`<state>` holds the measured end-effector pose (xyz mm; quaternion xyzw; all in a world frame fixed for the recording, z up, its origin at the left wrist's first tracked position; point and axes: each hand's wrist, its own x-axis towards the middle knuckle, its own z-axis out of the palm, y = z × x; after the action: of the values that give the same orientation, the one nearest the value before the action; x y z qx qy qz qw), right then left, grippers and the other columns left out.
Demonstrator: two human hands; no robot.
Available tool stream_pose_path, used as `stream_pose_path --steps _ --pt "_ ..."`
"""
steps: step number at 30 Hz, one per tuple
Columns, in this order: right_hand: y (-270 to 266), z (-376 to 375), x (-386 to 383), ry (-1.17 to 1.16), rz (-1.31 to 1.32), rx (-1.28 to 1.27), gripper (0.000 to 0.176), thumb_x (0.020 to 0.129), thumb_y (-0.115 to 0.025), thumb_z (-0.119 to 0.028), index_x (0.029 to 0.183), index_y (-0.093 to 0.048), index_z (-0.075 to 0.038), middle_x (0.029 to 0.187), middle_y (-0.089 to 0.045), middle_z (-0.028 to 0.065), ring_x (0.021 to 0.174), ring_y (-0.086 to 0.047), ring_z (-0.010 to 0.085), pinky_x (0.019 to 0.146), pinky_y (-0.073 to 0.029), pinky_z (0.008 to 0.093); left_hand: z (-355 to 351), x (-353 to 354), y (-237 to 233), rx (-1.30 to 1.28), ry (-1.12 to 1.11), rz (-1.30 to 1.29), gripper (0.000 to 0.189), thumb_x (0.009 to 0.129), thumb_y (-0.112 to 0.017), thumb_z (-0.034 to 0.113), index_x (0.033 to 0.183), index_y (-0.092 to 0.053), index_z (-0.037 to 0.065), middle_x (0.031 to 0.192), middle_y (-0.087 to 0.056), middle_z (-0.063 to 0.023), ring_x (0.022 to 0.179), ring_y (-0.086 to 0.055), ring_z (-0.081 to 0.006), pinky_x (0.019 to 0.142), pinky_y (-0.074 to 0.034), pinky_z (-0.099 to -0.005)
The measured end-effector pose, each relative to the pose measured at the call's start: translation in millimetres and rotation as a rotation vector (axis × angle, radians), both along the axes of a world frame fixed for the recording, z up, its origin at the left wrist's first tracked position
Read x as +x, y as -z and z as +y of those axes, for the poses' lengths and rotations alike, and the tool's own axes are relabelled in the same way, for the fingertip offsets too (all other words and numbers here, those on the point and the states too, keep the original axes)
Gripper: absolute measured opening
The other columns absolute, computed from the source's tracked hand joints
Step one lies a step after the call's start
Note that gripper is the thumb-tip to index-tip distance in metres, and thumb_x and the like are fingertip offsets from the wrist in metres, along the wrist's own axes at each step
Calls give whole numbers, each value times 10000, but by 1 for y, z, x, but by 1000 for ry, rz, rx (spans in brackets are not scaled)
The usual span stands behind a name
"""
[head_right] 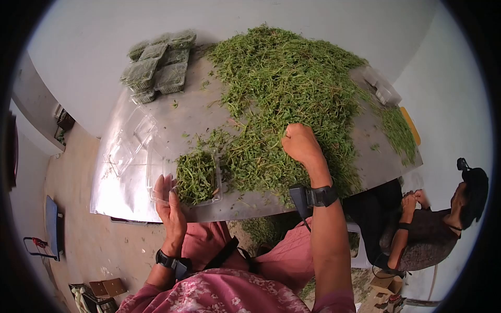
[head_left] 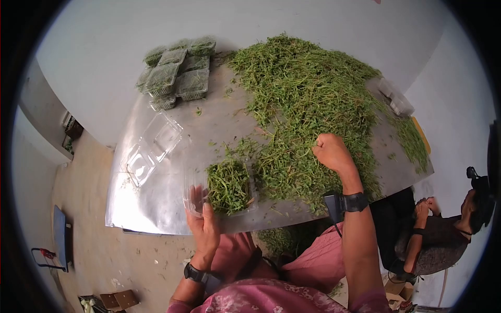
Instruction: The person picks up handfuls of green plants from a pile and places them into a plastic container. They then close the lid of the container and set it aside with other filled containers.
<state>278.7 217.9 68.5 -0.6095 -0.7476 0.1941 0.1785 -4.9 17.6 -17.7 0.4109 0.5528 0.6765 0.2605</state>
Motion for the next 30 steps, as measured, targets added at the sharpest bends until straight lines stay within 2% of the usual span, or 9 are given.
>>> stream_pose_path --steps 2,5,8,14,17,20,23,26,30 --pt "3 1 0 -18 63 24 215 797 -670 -80 670 -509 -14 525 -472 67 484 -518 147 463 -401 382 -1 -1 0 -6 -1 11 517 994 -469 189 1436 -290 -11 1398 -439 -181 1263 -449 -251 1076 -325 -366" --pt "9 5 0 -48 84 -15 213 809 -660 -66 666 -516 -1 517 -465 63 480 -542 143 463 -411 365 0 2 -3 25 4 -16 516 993 -475 196 1431 -300 -12 1390 -446 -179 1249 -459 -244 1066 -334 -363" --pt "10 9 1 -141 51 -76 238 813 -668 -119 682 -521 14 551 -478 107 502 -429 174 497 -378 429 0 0 -1 24 3 -9 516 992 -478 201 1428 -304 -14 1384 -452 -179 1238 -466 -241 1060 -340 -361" --pt "-1 3 -11 -94 121 -13 272 843 -668 -152 683 -524 14 524 -442 77 499 -373 158 490 -351 429 1 -1 0 27 6 18 517 990 -480 197 1426 -305 -17 1379 -457 -179 1233 -472 -242 1058 -345 -363" --pt "3 7 -13 -64 87 -42 243 828 -665 -147 688 -550 15 522 -426 24 518 -395 113 511 -382 342 1 1 -2 41 11 -13 516 989 -482 194 1426 -306 -16 1378 -458 -179 1232 -474 -241 1058 -347 -362" --pt "10 5 -14 -121 115 -48 192 805 -704 -175 850 -639 0 673 -582 75 614 -541 175 593 -456 360 0 2 -4 43 17 -31 516 989 -484 194 1427 -307 -13 1377 -459 -178 1232 -474 -240 1058 -347 -360" --pt "14 2 -15 -193 -80 -16 324 763 -751 -187 1030 -650 -33 955 -621 123 868 -606 266 747 -489 388 0 1 -4 36 21 -24 516 989 -485 194 1428 -308 -10 1377 -459 -177 1232 -473 -239 1058 -347 -360" --pt "3 -4 -20 -223 -129 -151 408 713 -790 -170 1069 -633 -50 1085 -551 131 1012 -551 312 840 -463 416 0 1 -4 32 44 -43 542 988 -478 168 1437 -257 -44 1416 -408 -201 1273 -441 -255 1073 -334 -371" --pt "17 2 -20 -207 -131 -177 331 683 -800 -108 945 -613 -30 1034 -539 112 961 -540 285 795 -450 411 0 -1 -2 19 12 39 510 991 -481 193 1427 -309 -10 1384 -453 -182 1233 -476 -245 1059 -347 -361"
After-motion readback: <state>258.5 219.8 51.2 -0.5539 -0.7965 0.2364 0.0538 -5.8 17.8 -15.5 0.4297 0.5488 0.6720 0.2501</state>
